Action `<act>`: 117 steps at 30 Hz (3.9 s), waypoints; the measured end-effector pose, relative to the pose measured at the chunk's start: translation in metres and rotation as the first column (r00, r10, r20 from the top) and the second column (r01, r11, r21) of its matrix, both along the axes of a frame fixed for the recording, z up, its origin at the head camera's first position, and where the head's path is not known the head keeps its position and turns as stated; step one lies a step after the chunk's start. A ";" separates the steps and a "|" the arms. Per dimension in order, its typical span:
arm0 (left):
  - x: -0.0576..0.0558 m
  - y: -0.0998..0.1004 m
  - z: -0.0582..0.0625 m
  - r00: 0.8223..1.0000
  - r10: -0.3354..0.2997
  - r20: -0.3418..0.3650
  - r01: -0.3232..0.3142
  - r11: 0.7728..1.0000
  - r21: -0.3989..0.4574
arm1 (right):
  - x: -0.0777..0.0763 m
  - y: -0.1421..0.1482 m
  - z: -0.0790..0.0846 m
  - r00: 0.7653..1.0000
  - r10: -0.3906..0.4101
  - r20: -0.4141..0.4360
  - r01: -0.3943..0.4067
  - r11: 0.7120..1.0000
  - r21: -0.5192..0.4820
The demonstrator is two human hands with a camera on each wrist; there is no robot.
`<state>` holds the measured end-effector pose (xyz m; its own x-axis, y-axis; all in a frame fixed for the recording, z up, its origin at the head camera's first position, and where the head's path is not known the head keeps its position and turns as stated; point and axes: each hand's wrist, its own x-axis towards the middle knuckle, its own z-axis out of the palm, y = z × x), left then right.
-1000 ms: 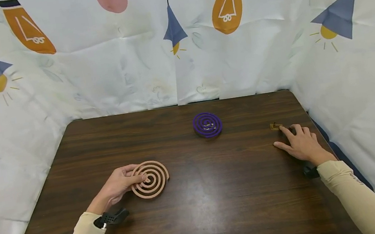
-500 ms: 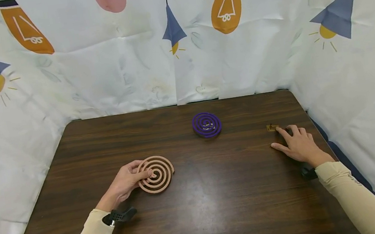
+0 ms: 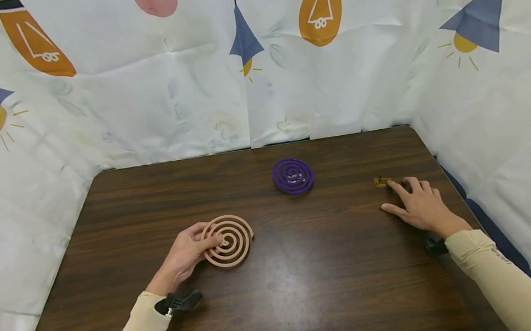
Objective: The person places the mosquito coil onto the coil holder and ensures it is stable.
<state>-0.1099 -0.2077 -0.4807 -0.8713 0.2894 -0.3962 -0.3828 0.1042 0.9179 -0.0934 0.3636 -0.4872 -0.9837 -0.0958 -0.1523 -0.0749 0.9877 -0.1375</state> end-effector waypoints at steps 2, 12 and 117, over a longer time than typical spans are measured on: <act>0.000 0.002 0.000 1.000 0.003 -0.004 -0.003 1.000 0.012 | 0.001 -0.002 -0.001 1.000 0.000 -0.001 0.000 1.000 -0.001; -0.003 0.009 0.002 1.000 0.014 -0.001 -0.014 0.999 0.030 | 0.003 -0.010 0.000 1.000 0.022 -0.006 -0.022 0.999 -0.032; -0.033 0.112 -0.002 0.999 -0.005 -0.042 0.014 0.977 0.213 | 0.020 -0.087 -0.002 0.967 0.221 -0.128 -0.227 0.973 -0.032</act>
<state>-0.1430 -0.0957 -0.4826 -0.8822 0.3720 -0.2888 -0.3448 -0.0925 0.9341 -0.0731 0.2763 -0.4887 -0.9471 -0.3202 -0.0224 -0.3128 0.9365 -0.1585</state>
